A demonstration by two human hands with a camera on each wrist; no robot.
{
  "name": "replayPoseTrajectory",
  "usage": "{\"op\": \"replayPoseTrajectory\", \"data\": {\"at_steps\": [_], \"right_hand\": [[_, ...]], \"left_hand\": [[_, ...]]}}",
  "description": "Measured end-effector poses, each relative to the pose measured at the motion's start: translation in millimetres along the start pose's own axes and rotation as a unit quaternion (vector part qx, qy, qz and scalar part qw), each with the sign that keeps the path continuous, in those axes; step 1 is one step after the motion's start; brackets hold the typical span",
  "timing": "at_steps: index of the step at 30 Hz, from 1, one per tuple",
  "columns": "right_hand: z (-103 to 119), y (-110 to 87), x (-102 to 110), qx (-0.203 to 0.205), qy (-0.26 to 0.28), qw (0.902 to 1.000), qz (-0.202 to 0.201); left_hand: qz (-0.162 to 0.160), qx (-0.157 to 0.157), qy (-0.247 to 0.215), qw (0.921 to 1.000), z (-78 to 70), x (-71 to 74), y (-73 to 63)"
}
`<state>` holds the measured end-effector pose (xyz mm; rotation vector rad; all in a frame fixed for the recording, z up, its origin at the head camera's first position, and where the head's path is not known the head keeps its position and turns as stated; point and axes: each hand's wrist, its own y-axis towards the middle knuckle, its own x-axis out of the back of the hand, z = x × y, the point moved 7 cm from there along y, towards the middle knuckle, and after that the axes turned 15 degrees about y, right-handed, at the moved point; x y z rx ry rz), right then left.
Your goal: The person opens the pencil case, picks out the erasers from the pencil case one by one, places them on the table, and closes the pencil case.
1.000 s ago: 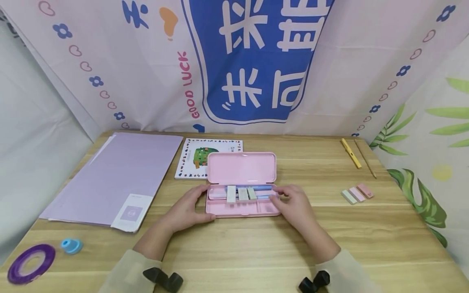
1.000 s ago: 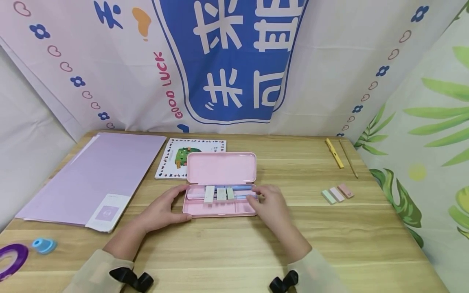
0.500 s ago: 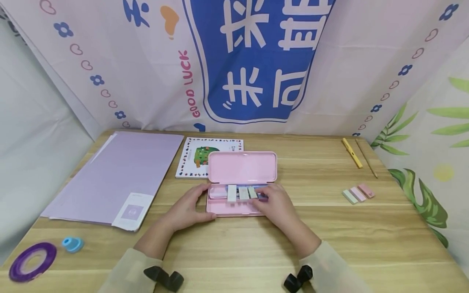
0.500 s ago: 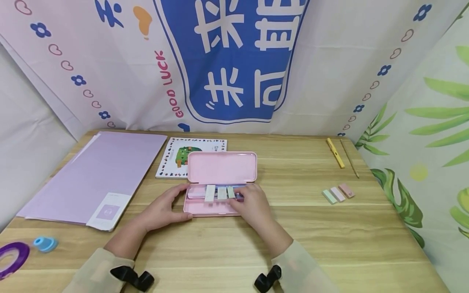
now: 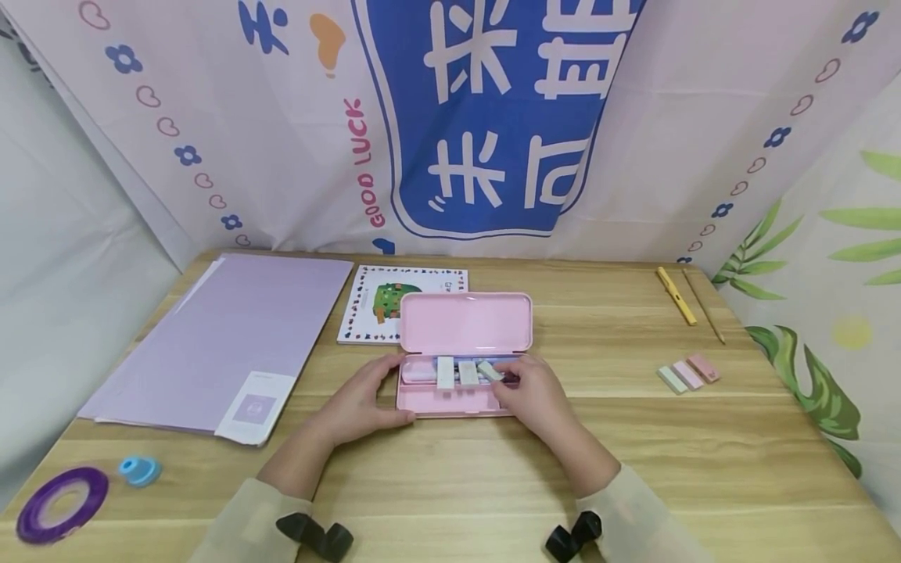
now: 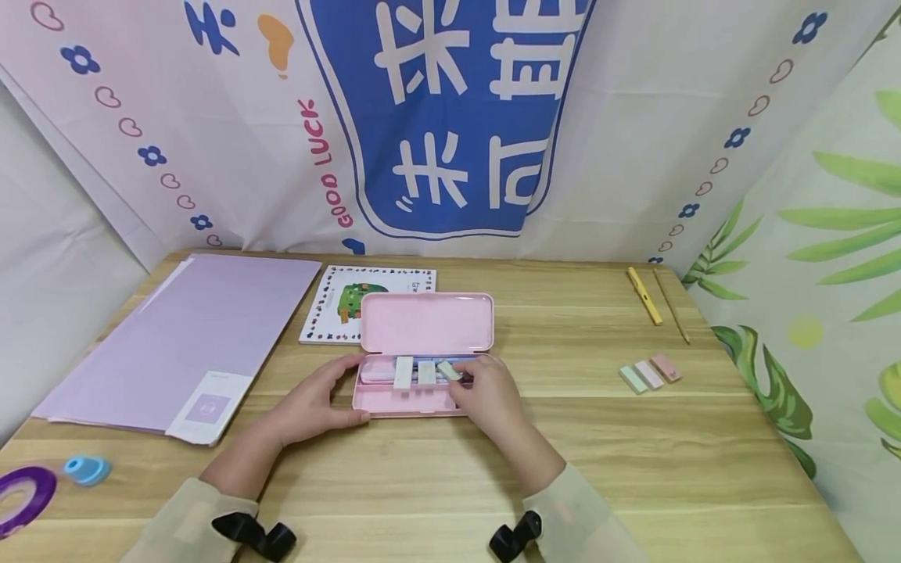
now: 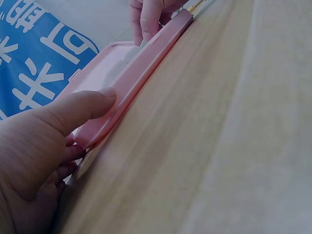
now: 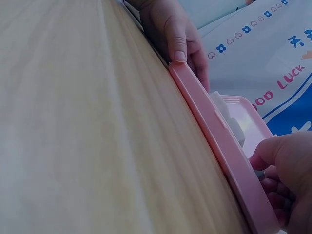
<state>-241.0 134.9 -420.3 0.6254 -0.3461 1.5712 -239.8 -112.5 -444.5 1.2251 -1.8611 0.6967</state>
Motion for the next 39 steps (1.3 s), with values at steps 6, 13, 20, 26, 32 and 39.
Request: {"op": "replayPoseTrajectory", "data": {"at_steps": [6, 13, 20, 26, 32, 39], "right_hand": [[0, -0.7, 1, -0.036, -0.004, 0.9993, 0.009], [-5, -1.6, 8, -0.058, 0.027, 0.9979, -0.006], [-25, -8.8, 42, -0.058, 0.049, 0.9958, -0.052], [-56, -24.3, 90, -0.079, 0.023, 0.9908, -0.108], [-85, -43.1, 136, -0.1, -0.019, 0.9828, -0.154], [-116, -60.6, 171, -0.163, -0.056, 0.9733, -0.152]], "left_hand": [[-0.002, -0.004, 0.0, 1.0, -0.6, -0.2, -0.5], [-0.003, -0.006, 0.0, 1.0, -1.4, -0.5, -0.8], [0.0, -0.002, 0.001, 1.0, -1.3, -0.8, -0.8], [0.002, 0.003, -0.001, 1.0, -1.0, -0.4, -0.7], [0.003, 0.002, -0.002, 1.0, -1.3, -0.2, -0.6], [0.0, 0.0, -0.001, 1.0, -0.9, -0.8, -0.1]]}}
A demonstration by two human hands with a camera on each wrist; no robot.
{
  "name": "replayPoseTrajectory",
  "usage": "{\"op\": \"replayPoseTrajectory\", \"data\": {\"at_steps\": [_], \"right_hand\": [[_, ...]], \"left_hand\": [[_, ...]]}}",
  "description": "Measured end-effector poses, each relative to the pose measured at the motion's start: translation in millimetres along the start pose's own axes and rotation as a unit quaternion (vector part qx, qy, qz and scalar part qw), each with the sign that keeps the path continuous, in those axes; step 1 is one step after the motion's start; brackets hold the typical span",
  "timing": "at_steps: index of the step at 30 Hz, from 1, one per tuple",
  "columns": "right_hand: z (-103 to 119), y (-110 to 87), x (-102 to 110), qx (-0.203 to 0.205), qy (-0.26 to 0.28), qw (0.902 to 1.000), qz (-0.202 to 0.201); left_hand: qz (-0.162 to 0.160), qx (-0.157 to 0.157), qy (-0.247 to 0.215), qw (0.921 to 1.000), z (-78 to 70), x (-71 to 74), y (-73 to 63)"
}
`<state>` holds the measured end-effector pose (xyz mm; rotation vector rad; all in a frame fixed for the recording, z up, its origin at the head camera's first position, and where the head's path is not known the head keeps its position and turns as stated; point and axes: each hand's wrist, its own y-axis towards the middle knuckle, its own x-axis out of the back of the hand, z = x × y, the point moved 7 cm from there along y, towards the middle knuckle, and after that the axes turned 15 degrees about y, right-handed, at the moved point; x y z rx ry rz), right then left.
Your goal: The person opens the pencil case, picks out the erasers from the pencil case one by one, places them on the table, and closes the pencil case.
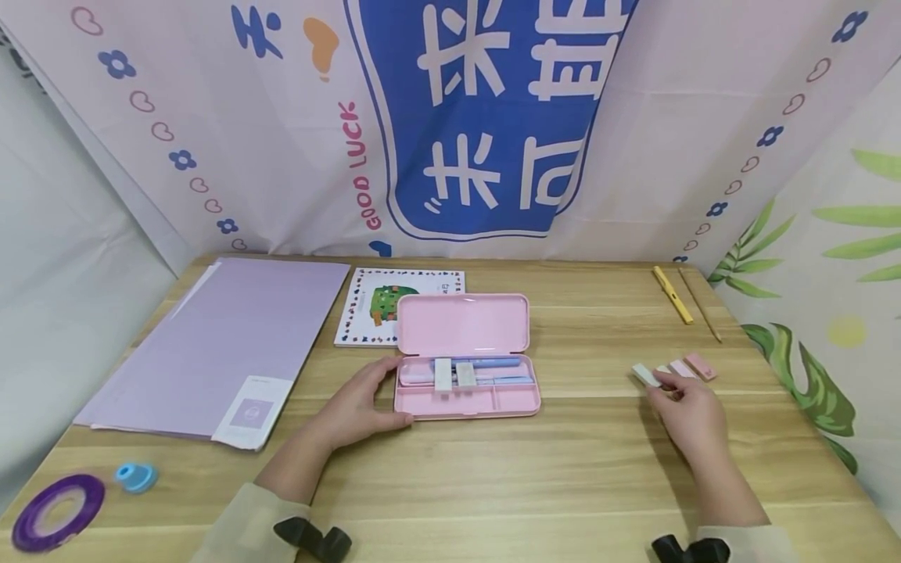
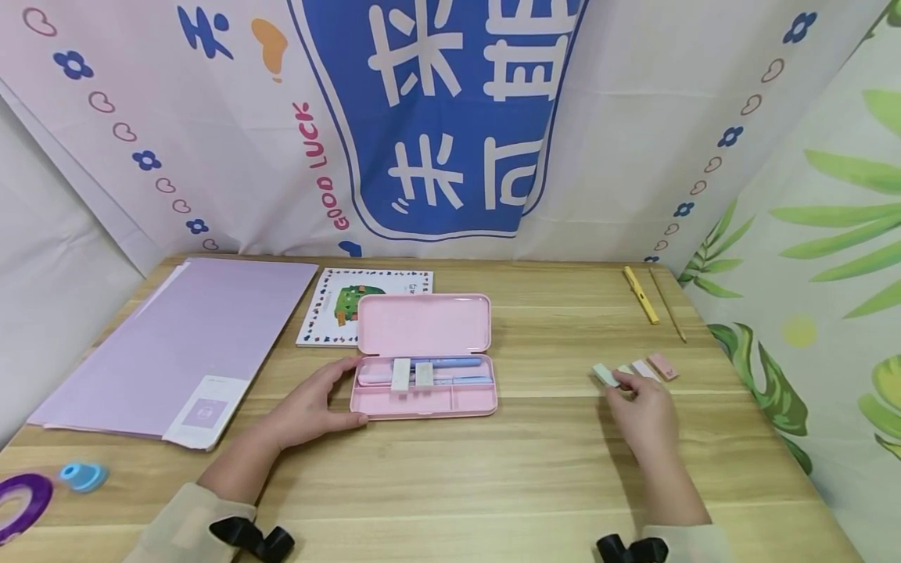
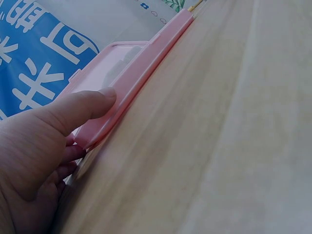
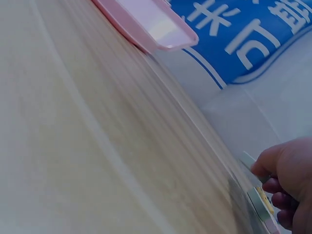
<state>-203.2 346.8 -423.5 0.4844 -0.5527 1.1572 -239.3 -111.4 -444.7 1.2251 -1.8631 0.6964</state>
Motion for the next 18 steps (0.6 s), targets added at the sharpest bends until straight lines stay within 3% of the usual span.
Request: {"op": "replayPoseTrajectory", "data": {"at_steps": [6, 18], "right_hand": [[-15, 2.3, 9, -0.029, -0.021, 0.9993, 0.005], [-20, 3.3, 4, -0.049, -0.03, 0.9978, 0.033]], "left_hand": [[-0.001, 0.001, 0.0, 1.0, 0.4, 0.0, 0.3], [0.001, 0.006, 0.001, 1.0, 0.4, 0.0, -0.5]]}}
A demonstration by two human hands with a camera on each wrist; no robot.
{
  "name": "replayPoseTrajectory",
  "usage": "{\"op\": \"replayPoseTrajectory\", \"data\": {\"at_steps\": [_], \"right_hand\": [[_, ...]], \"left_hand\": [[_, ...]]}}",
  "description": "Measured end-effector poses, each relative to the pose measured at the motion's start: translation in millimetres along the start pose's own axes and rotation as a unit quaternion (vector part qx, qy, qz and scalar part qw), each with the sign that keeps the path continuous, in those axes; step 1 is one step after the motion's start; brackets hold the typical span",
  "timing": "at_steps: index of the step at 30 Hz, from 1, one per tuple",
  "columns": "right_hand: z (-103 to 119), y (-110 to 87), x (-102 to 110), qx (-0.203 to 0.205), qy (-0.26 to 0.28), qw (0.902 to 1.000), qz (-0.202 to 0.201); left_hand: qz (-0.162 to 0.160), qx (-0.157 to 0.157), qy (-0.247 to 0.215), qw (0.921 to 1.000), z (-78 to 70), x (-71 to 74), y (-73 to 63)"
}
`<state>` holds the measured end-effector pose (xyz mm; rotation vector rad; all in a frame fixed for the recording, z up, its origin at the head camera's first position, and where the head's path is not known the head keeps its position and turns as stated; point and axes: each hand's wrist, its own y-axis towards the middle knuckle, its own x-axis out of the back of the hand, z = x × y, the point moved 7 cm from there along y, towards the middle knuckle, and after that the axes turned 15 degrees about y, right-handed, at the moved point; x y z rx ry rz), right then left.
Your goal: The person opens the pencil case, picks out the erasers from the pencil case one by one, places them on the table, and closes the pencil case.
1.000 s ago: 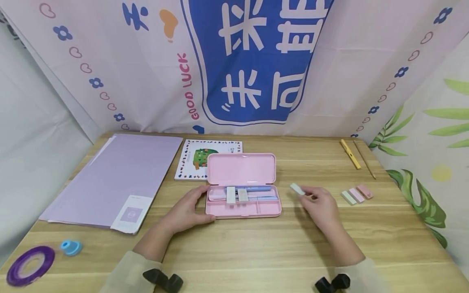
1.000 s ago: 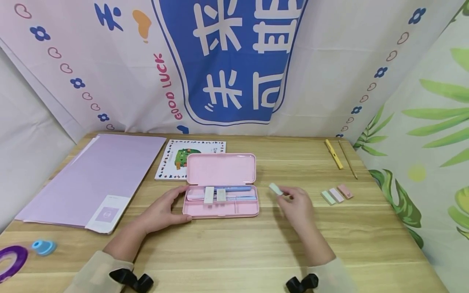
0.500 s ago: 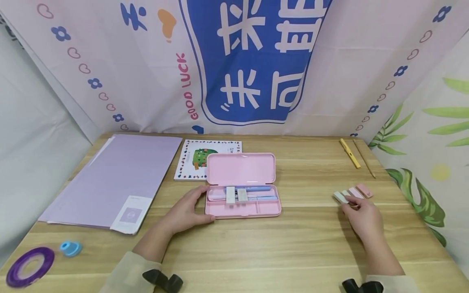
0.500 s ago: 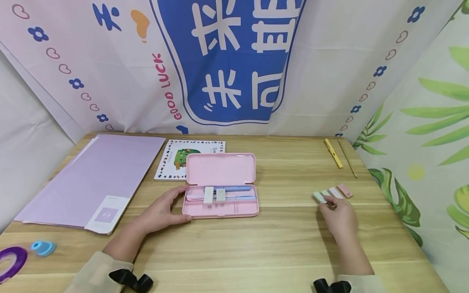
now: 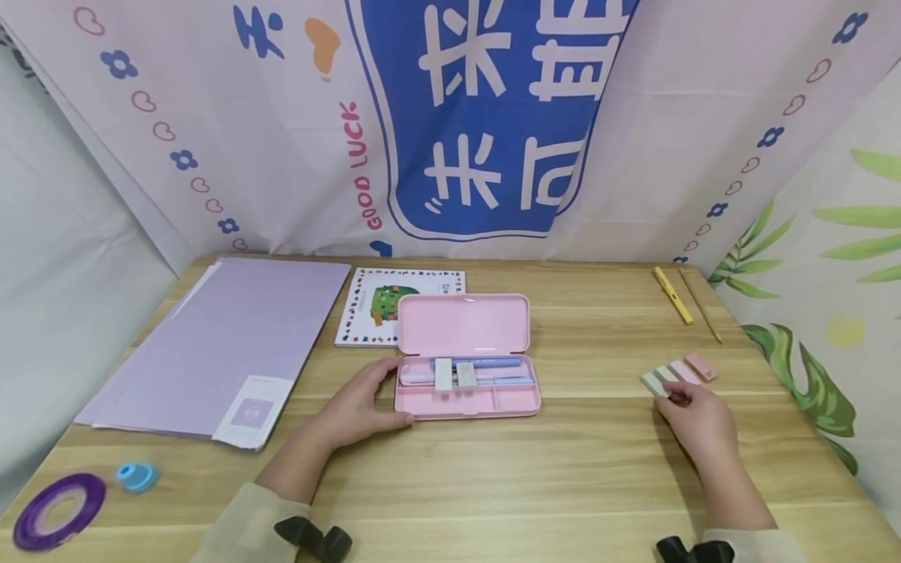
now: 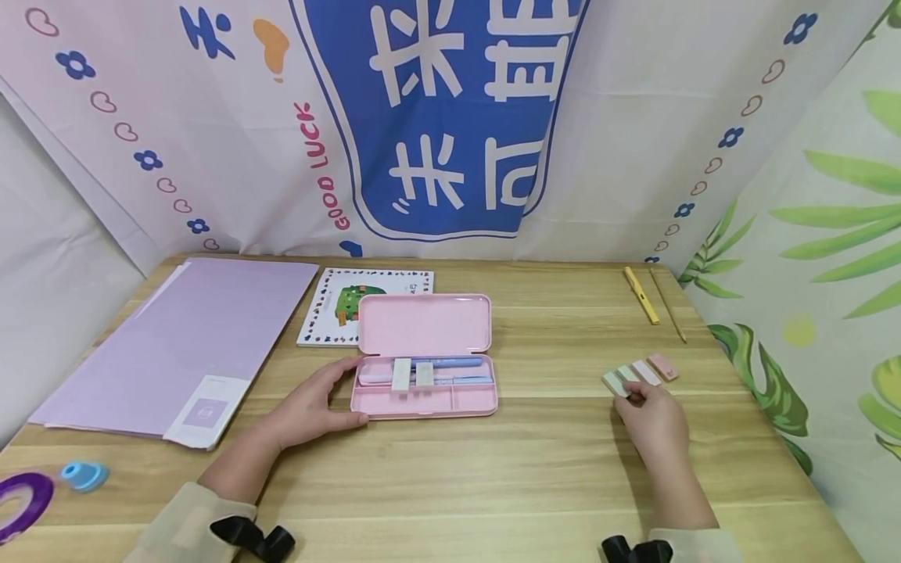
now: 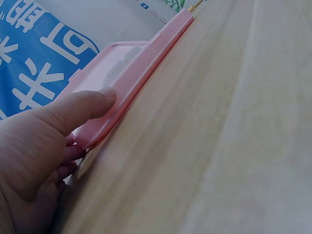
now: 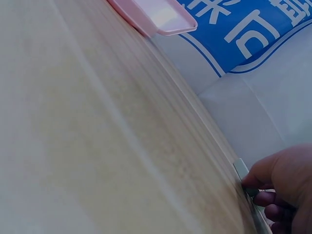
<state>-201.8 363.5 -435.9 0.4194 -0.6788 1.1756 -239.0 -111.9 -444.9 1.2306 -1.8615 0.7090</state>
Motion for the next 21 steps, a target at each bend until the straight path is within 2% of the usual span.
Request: {"op": "replayPoseTrajectory", "data": {"at_steps": [6, 12, 15, 21], "right_hand": [[4, -4.7, 1, 0.002, 0.013, 0.9999, -0.011], [24, -11.9, -5, 0.054, 0.042, 0.9971, -0.034], [37, -14.4, -16, 0.077, 0.058, 0.995, -0.025], [67, -21.0, -51, 0.103, 0.09, 0.9904, 0.021]], "left_hand": [[0.0, -0.002, 0.0, 1.0, -0.4, 0.4, -0.2], [0.004, 0.0, 0.003, 1.0, -0.5, 0.6, -0.2], [0.003, -0.001, 0.004, 1.0, -0.7, 0.9, 0.1], [0.002, -0.001, 0.006, 1.0, -0.5, 0.5, 0.0]]}}
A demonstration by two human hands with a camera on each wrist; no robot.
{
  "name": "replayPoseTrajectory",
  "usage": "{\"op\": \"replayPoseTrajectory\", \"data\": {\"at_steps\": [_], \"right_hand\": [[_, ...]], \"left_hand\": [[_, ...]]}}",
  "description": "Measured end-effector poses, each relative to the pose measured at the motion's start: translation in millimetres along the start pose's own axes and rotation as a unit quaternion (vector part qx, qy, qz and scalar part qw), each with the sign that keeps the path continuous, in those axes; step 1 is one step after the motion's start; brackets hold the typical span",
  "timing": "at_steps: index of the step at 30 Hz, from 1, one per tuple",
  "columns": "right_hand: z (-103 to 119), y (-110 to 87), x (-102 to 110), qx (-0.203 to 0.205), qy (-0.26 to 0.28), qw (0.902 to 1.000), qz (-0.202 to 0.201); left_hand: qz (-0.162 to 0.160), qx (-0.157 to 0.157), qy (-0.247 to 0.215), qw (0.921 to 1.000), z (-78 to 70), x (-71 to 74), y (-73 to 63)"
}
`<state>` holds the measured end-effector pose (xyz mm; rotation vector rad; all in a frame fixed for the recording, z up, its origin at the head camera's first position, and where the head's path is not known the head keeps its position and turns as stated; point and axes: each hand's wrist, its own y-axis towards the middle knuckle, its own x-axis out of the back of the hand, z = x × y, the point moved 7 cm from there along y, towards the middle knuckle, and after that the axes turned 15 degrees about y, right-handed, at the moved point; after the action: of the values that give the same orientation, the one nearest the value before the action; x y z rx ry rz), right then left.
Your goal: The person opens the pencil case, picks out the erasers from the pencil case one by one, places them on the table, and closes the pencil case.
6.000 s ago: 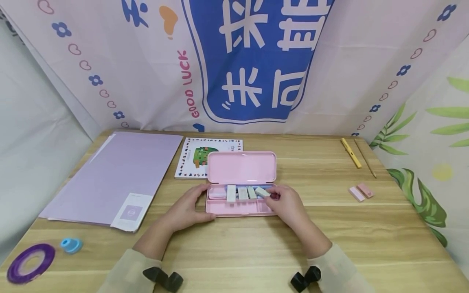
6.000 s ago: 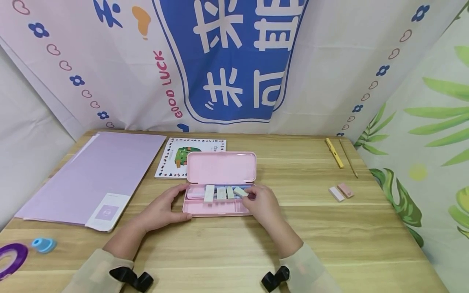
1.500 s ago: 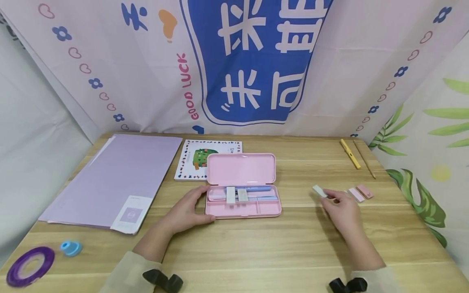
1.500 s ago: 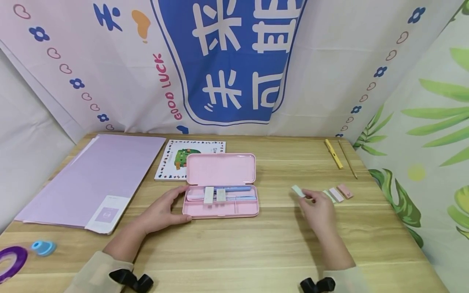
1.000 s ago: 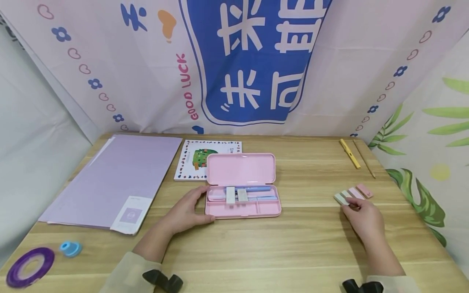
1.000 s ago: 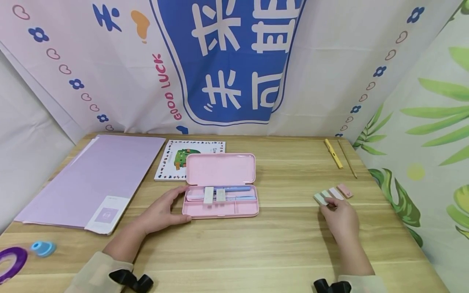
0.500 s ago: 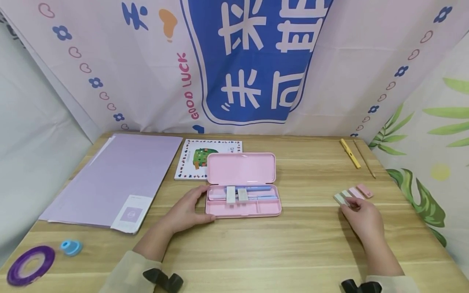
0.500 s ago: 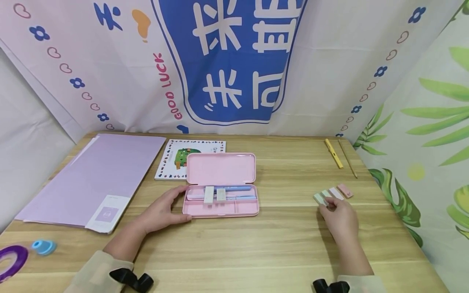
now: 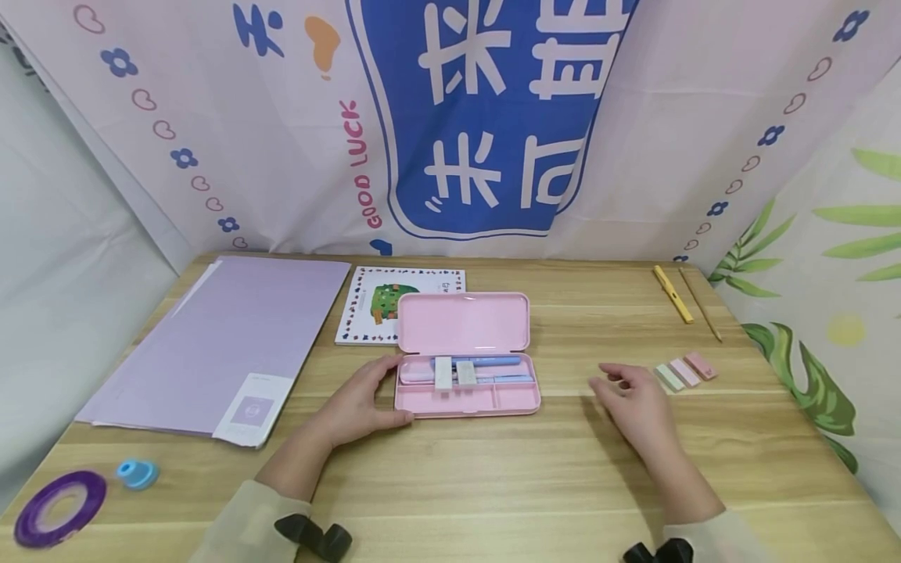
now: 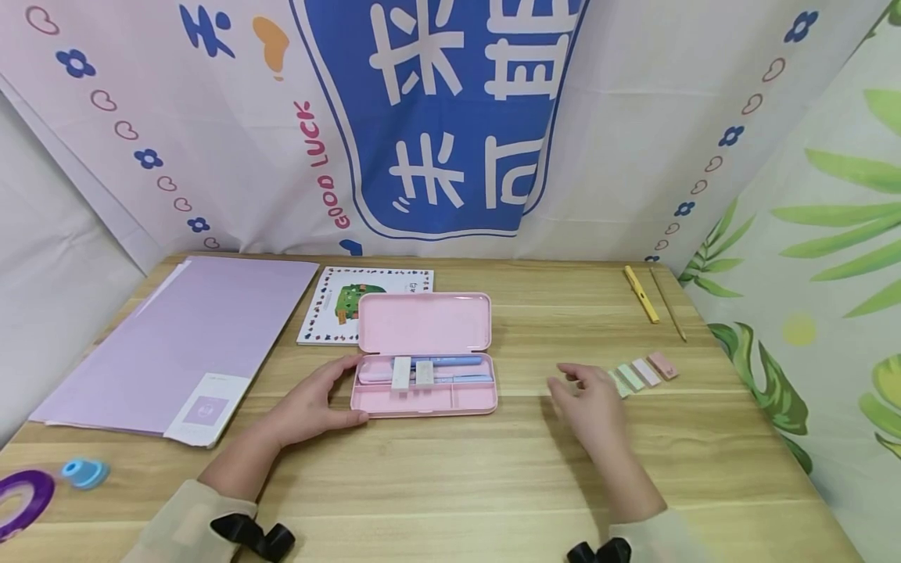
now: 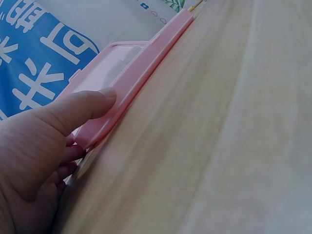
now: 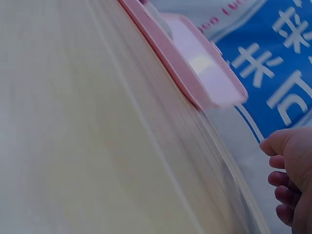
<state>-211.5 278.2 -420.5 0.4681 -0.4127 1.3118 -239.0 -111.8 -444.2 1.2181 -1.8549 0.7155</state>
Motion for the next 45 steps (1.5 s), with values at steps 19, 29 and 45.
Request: {"op": "replayPoseTrajectory", "data": {"at_steps": [19, 29, 45], "right_hand": [[84, -10.5, -118, 0.119, 0.04, 0.9886, 0.082], [96, -10.5, -142, 0.135, -0.032, 0.9856, 0.097], [94, -7.3, -146, 0.085, -0.036, 0.9891, 0.114]], "left_hand": [[0.0, -0.002, -0.005, 1.0, 0.2, -0.6, 0.7], [-0.002, -0.003, -0.002, 1.0, 0.7, -0.9, 0.3], [-0.002, -0.002, -0.004, 1.0, 2.5, -1.9, 1.2]]}}
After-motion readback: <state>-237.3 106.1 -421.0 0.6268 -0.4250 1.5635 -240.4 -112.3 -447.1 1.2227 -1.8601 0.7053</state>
